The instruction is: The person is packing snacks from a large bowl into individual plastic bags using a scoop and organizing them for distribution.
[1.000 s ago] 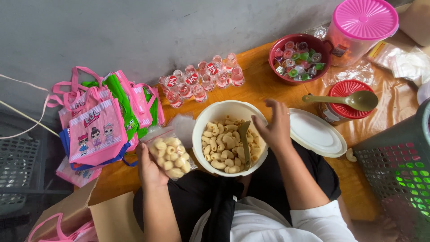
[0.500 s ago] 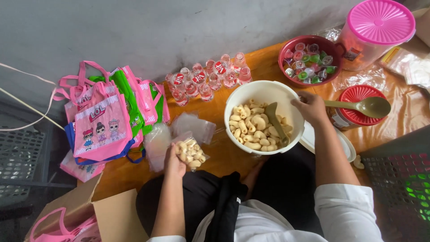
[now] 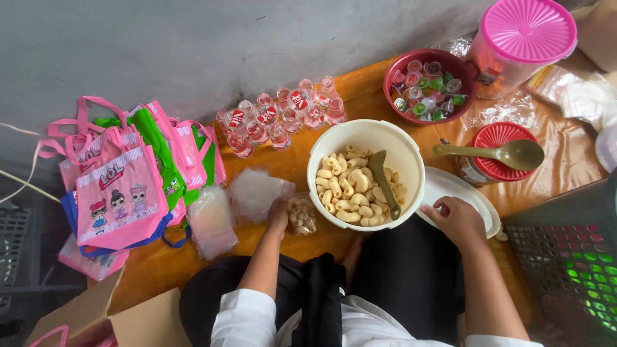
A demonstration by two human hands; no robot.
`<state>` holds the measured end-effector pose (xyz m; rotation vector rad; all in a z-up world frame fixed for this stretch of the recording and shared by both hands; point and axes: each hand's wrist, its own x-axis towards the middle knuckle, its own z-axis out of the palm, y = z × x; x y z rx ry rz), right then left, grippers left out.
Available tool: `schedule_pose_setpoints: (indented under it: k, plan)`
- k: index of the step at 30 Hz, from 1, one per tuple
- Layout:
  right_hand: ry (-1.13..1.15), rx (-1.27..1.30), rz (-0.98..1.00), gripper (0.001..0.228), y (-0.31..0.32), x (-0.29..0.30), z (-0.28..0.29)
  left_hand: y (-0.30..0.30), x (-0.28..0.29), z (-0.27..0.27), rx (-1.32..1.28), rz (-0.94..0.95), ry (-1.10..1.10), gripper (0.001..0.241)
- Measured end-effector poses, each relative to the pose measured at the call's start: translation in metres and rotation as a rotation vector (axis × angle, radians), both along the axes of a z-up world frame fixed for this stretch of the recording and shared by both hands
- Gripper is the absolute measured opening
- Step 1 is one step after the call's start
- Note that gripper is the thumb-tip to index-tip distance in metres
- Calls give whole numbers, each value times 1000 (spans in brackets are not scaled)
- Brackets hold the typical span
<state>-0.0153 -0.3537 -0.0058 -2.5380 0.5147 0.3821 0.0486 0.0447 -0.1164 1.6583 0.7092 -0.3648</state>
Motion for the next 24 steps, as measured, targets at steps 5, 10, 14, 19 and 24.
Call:
schedule_pose_setpoints:
  k: [5, 10, 14, 19, 24]
  plan:
    - [-194, -99, 162, 35, -7, -13, -26, 42, -13, -16, -27, 88, -104, 45]
    - [-615, -381, 218, 31, -38, -24, -46, 76, -25, -27, -11, 228, -390, 31]
    - [-764, -398, 48, 26, -76, -57, 8, 74, -36, 17, -34, 255, -501, 31]
    - [-1406, 104, -79, 40, -91, -87, 41, 51, -42, 70, -48, 201, -620, 24]
    - [-1204, 583, -455, 19, -39, -39, 67, -2, -45, 137, -16, -110, -860, 43]
